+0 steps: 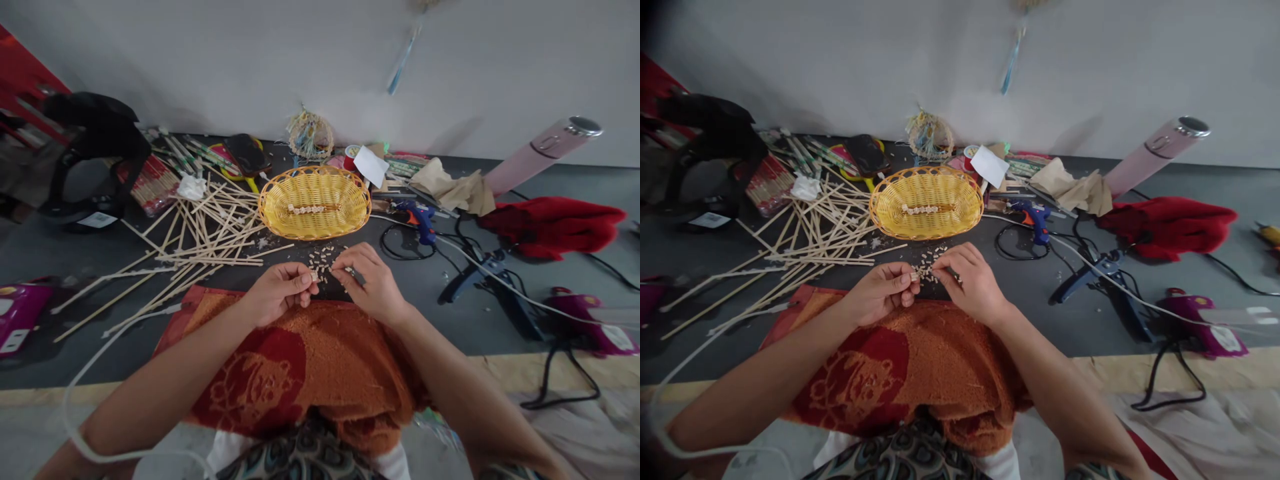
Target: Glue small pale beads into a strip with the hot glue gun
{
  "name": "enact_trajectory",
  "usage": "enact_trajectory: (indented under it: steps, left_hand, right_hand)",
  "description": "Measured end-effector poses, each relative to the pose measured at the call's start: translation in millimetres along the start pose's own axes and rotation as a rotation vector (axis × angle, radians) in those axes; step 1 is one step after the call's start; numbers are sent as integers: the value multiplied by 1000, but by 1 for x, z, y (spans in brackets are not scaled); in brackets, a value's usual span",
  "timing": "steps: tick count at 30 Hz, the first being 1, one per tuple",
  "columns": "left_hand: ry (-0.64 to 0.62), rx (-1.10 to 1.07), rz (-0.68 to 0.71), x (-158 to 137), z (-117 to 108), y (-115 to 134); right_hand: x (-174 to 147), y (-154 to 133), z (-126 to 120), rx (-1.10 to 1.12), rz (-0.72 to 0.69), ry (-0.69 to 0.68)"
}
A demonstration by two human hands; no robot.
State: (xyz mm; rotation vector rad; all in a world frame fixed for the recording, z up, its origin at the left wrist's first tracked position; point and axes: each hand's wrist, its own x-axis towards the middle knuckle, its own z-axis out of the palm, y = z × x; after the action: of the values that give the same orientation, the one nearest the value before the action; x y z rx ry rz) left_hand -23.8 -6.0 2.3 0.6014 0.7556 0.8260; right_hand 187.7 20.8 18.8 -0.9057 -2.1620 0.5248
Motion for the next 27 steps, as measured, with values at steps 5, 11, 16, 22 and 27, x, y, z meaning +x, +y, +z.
enact_trajectory:
  steps: [5,11,16,22,27]
  left_hand:
    - [-2,0,-5,0,2,1]
    - [-11,28,-11,0,2,0]
    - [-6,51,-16,1,2,0]
    - [4,51,-13,1,3,0]
    - [0,39,-9,1,3,1]
  right_hand:
    - [-2,-15,11,76,-52,23]
    - [-5,-11,15,47,-65,50]
    - [-6,-9,17,11,-53,31]
    - [-5,-9,14,19,-98,50]
    - [-6,-8,13,-49,-118,33]
